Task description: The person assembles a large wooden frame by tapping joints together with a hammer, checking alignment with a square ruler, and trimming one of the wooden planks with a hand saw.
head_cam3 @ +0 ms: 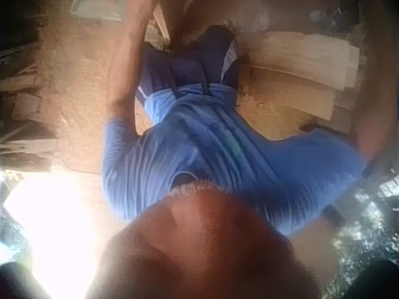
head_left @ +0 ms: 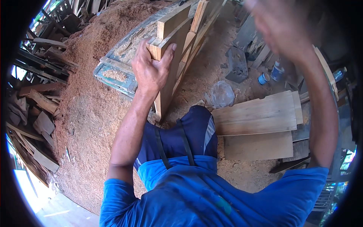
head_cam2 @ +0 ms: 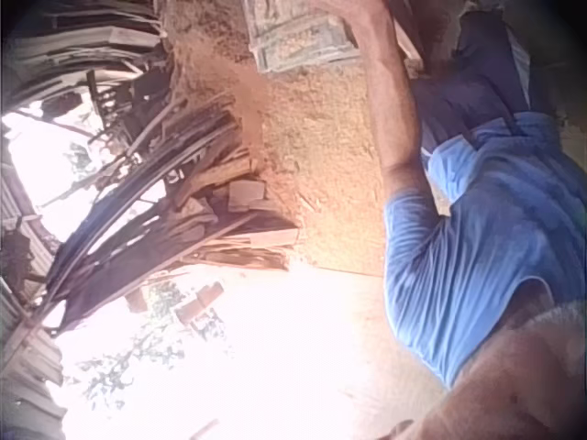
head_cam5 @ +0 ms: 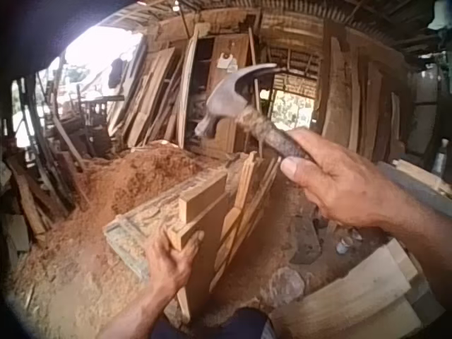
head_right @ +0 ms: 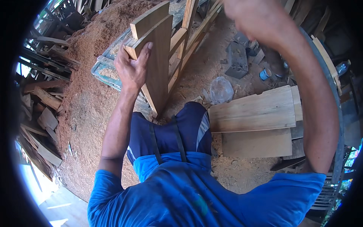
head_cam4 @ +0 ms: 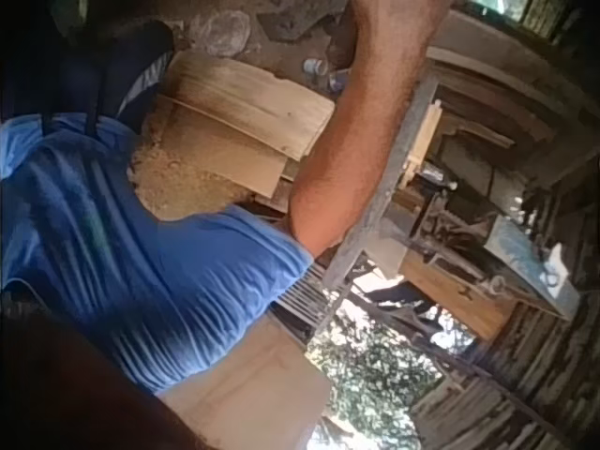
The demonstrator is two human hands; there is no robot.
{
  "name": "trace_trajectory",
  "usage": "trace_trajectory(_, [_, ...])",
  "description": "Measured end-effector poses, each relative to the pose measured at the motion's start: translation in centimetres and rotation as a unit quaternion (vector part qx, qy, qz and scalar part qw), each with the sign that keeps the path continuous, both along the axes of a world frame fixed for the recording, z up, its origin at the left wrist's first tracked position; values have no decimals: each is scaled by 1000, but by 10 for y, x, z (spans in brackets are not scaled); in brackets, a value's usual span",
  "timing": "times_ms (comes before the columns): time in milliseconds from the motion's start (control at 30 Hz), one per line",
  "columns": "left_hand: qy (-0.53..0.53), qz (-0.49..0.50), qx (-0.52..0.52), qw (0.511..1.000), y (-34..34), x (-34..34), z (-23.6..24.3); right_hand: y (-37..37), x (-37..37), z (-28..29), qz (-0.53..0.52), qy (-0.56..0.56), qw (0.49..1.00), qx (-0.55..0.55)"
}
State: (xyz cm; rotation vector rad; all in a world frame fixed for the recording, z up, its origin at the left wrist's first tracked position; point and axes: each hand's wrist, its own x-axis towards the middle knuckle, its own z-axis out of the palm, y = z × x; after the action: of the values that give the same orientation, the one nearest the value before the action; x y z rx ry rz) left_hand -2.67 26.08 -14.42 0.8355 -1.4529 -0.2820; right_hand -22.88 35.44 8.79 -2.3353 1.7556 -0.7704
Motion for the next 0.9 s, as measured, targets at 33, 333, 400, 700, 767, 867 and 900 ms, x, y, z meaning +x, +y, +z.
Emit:
trace_trajectory(33, [-5, 1, 1, 1000, 1, 3, -1, -7, 2, -15, 28, 64, 997, -13])
trace_trajectory(333, [27, -6, -8, 1000, 0, 1, -5, -5, -2, -17, 13, 37, 999, 0])
trace_trajectory(400, [15, 12, -17, 1000, -3, 2, -2, 7, -3, -18, 29, 171, 984, 35])
trace_trajectory(700, [12, 5, 30, 999, 1, 0, 4, 65, -79, -163, -113, -256, 947, 158])
trace_trajectory(767, [3, 16, 26, 1000, -2, -5, -1, 106, -89, -252, -156, -249, 953, 78])
trace_trajectory(867, [2, 14, 38, 999, 1, -10, 1, 183, -107, -399, -305, -209, 927, 55])
trace_trajectory(900, [19, 2, 38, 999, 2, -11, 1, 215, -112, -449, -343, -189, 912, 120])
